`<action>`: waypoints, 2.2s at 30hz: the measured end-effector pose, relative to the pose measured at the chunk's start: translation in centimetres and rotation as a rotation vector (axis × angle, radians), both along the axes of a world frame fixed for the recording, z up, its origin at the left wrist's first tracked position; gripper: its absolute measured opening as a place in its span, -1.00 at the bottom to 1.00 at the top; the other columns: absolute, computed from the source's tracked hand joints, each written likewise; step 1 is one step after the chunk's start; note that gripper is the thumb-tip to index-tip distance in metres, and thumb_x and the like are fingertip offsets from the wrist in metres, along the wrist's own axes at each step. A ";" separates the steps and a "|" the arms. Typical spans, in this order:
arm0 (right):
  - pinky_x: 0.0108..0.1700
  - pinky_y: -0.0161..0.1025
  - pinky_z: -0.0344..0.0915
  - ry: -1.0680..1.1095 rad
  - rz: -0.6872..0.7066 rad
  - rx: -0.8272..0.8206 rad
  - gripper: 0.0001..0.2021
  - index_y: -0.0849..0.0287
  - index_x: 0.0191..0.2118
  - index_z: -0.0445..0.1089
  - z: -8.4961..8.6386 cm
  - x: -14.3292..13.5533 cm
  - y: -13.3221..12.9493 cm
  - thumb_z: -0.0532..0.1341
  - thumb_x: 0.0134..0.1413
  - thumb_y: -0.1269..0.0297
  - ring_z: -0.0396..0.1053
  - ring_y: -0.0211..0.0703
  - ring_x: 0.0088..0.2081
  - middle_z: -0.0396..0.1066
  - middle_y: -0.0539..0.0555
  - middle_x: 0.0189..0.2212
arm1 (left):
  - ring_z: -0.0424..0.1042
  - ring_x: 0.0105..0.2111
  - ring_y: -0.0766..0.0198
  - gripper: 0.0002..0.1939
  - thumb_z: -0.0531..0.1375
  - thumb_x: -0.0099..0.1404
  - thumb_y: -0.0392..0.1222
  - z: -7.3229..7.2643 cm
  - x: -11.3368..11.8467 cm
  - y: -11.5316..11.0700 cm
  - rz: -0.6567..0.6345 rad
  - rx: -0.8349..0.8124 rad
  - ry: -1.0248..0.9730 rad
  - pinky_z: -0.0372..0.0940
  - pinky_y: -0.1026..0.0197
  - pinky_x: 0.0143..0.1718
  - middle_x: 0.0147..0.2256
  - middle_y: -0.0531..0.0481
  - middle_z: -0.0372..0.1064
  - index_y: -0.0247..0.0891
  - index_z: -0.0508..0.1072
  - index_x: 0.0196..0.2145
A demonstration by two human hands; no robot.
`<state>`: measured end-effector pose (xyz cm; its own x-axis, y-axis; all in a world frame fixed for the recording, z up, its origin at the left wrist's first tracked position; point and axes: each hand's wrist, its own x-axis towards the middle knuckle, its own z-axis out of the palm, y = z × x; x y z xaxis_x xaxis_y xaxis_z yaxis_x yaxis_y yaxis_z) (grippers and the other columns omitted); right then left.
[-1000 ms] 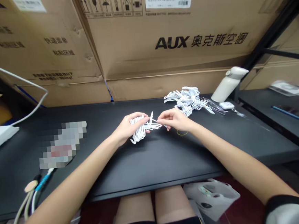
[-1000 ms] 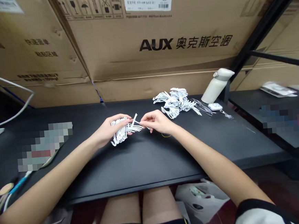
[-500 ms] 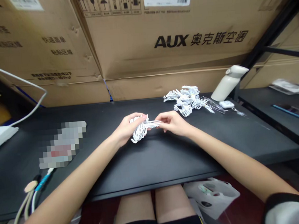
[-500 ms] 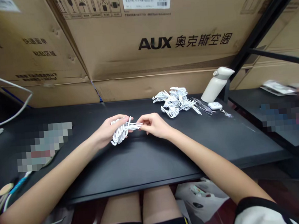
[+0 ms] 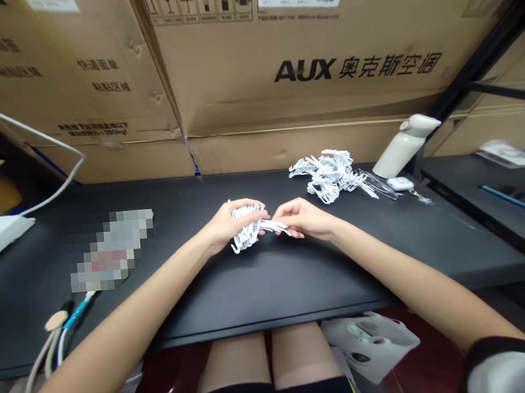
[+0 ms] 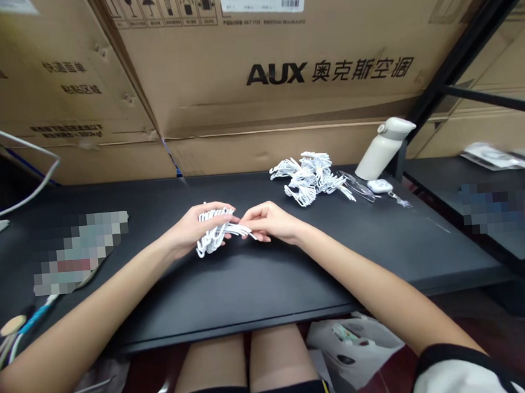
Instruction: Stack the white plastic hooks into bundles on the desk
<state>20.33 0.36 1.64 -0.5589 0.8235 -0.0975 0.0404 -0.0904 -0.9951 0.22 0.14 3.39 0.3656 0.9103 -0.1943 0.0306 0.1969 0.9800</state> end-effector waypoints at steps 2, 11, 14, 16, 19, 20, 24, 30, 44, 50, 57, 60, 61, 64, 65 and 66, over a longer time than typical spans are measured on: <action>-0.66 -0.45 0.10 0.012 0.008 -0.036 -0.77 0.30 -0.43 0.47 0.0 0.0 0.1 0.35 -0.15 0.20 0.16 -0.44 -0.67 0.38 0.00 -0.61 | 0.51 -0.51 0.16 -0.58 0.41 -0.04 -0.07 0.1 0.0 -0.1 -0.004 0.031 0.012 0.42 0.20 -0.51 -0.35 -0.18 0.53 -0.31 0.48 -0.24; -0.45 -0.33 0.25 -0.176 -0.045 0.404 -0.67 0.25 -0.35 0.50 1.2 -0.4 -0.9 0.27 -0.03 0.03 0.28 -0.29 -0.51 0.39 0.01 -0.55 | 0.50 -0.42 0.20 -0.57 0.38 -0.02 -0.01 -0.6 0.0 0.2 0.046 0.205 0.044 0.39 0.22 -0.37 -0.36 -0.09 0.51 -0.28 0.51 -0.20; -0.29 -0.27 0.29 -0.240 -0.135 0.573 -0.65 0.23 -0.27 0.49 1.1 -1.0 -1.9 0.37 -0.16 0.08 0.34 -0.20 -0.36 0.46 0.05 -0.38 | 0.48 -0.38 0.21 -0.58 0.36 0.01 0.01 -0.8 0.0 0.2 0.063 0.264 0.096 0.37 0.24 -0.35 -0.34 -0.08 0.50 -0.26 0.52 -0.19; -0.27 -0.26 0.29 -0.256 -0.194 0.593 -0.63 0.23 -0.25 0.46 0.7 -1.4 -2.4 0.37 -0.15 0.08 0.34 -0.19 -0.36 0.45 0.05 -0.37 | 0.47 -0.36 0.22 -0.58 0.35 0.03 0.02 -0.9 0.1 0.2 0.056 0.292 0.128 0.35 0.25 -0.34 -0.32 -0.07 0.49 -0.25 0.52 -0.19; -0.31 -0.28 0.27 -0.255 -0.194 0.573 -0.63 0.24 -0.24 0.43 0.2 -1.8 -2.6 0.34 -0.11 0.06 0.33 -0.21 -0.40 0.44 0.05 -0.40 | 0.45 -0.35 0.23 -0.57 0.35 0.01 0.03 -1.1 0.1 0.2 0.050 0.317 0.164 0.33 0.27 -0.34 -0.31 -0.07 0.48 -0.24 0.52 -0.20; -0.32 -0.29 0.26 -0.262 -0.189 0.579 -0.64 0.24 -0.26 0.42 0.1 -1.8 -2.6 0.34 -0.11 0.06 0.32 -0.22 -0.41 0.43 0.04 -0.42 | 0.45 -0.35 0.23 -0.57 0.35 0.01 0.04 -1.1 0.1 0.1 0.042 0.321 0.174 0.33 0.27 -0.34 -0.30 -0.06 0.48 -0.24 0.52 -0.19; -0.37 -0.30 0.23 -0.292 -0.176 0.649 -0.66 0.25 -0.35 0.40 0.1 -1.8 -2.6 0.35 -0.12 0.06 0.29 -0.25 -0.44 0.38 0.01 -0.48 | 0.45 -0.30 0.21 -0.54 0.36 -0.01 0.05 -1.1 0.2 0.0 -0.008 0.330 0.194 0.33 0.25 -0.30 -0.27 -0.06 0.49 -0.25 0.53 -0.18; -0.33 -0.28 0.31 -0.071 -0.199 0.555 -0.66 0.20 -0.19 0.39 -0.4 -1.7 -1.7 0.21 0.07 0.02 0.35 -0.25 -0.40 0.44 0.05 -0.35 | 0.48 -0.37 0.23 -0.54 0.37 0.02 -0.03 0.3 -0.5 0.6 0.072 0.181 -0.068 0.37 0.23 -0.35 -0.25 -0.12 0.51 -0.30 0.48 -0.15; -0.24 -0.28 0.26 -0.661 -0.130 0.905 -0.86 0.24 -0.23 0.45 -2.3 -6.1 3.6 0.21 0.09 0.34 0.33 -0.25 -0.37 0.38 0.12 -0.24 | 0.46 -0.52 0.39 -0.71 0.26 0.15 -0.16 0.5 -3.1 3.4 0.396 0.022 -0.465 0.29 0.42 -0.62 -0.22 -0.06 0.51 -0.29 0.44 -0.16; -0.38 -0.31 0.24 -0.628 -0.188 0.752 -0.89 0.24 -0.46 0.38 -1.2 -3.0 4.2 0.20 0.06 0.36 0.33 -0.26 -0.49 0.40 0.03 -0.52 | 0.44 -0.58 0.37 -0.69 0.27 0.14 -0.17 0.3 -1.8 2.2 0.273 0.061 -0.329 0.34 0.36 -0.61 -0.26 -0.13 0.51 -0.35 0.42 -0.16; -0.53 -0.30 0.30 -0.323 -0.343 0.491 -0.71 0.26 -0.40 0.43 -0.1 4.2 2.5 0.27 -0.02 0.07 0.29 -0.31 -0.64 0.47 0.10 -0.51 | 0.51 -0.49 0.23 -0.59 0.30 0.13 -0.07 -0.5 0.3 -0.2 -0.005 0.158 -0.113 0.44 0.20 -0.47 -0.21 -0.18 0.51 -0.30 0.41 -0.10; -0.52 -0.31 0.30 -0.352 -0.243 0.528 -0.73 0.24 -0.40 0.47 0.9 5.1 1.4 0.28 -0.02 0.09 0.30 -0.31 -0.61 0.49 0.10 -0.49 | 0.51 -0.50 0.24 -0.57 0.30 0.13 -0.06 -0.8 0.6 -0.6 -0.049 0.194 -0.069 0.45 0.19 -0.46 -0.19 -0.18 0.50 -0.29 0.39 -0.07; -0.51 -0.31 0.30 -0.366 -0.211 0.536 -0.74 0.23 -0.40 0.48 1.2 5.1 1.1 0.28 -0.02 0.10 0.31 -0.30 -0.60 0.49 0.09 -0.49 | 0.51 -0.50 0.24 -0.56 0.30 0.13 -0.06 -0.9 0.6 -0.6 -0.048 0.203 -0.061 0.45 0.20 -0.47 -0.20 -0.17 0.50 -0.28 0.38 -0.07; -0.51 -0.34 0.28 -0.407 -0.138 0.560 -0.76 0.22 -0.39 0.50 1.6 4.5 0.4 0.27 0.00 0.12 0.33 -0.29 -0.57 0.47 0.07 -0.52 | 0.51 -0.51 0.23 -0.56 0.30 0.12 -0.05 -1.0 0.7 -0.4 0.000 0.251 -0.045 0.45 0.19 -0.49 -0.21 -0.15 0.50 -0.29 0.36 -0.09; -0.52 -0.34 0.27 -0.412 -0.123 0.565 -0.77 0.23 -0.39 0.50 1.6 4.3 0.3 0.26 0.01 0.14 0.32 -0.29 -0.58 0.47 0.06 -0.52 | 0.51 -0.51 0.23 -0.56 0.30 0.11 -0.05 -1.1 0.7 -0.4 0.024 0.274 -0.040 0.45 0.18 -0.48 -0.22 -0.15 0.50 -0.30 0.35 -0.11; -0.52 -0.35 0.26 -0.412 -0.114 0.567 -0.77 0.23 -0.38 0.50 1.6 4.1 0.1 0.25 0.02 0.15 0.32 -0.30 -0.58 0.47 0.06 -0.53 | 0.51 -0.51 0.22 -0.57 0.31 0.11 -0.04 -1.2 0.8 -0.3 0.043 0.293 -0.034 0.46 0.16 -0.46 -0.22 -0.15 0.50 -0.30 0.35 -0.12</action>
<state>24.42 0.50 3.22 -0.4765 0.8608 0.1786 0.4443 0.4111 -0.7960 1.01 -0.16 2.20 0.3270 0.9406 0.0908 -0.0058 -0.0941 0.9955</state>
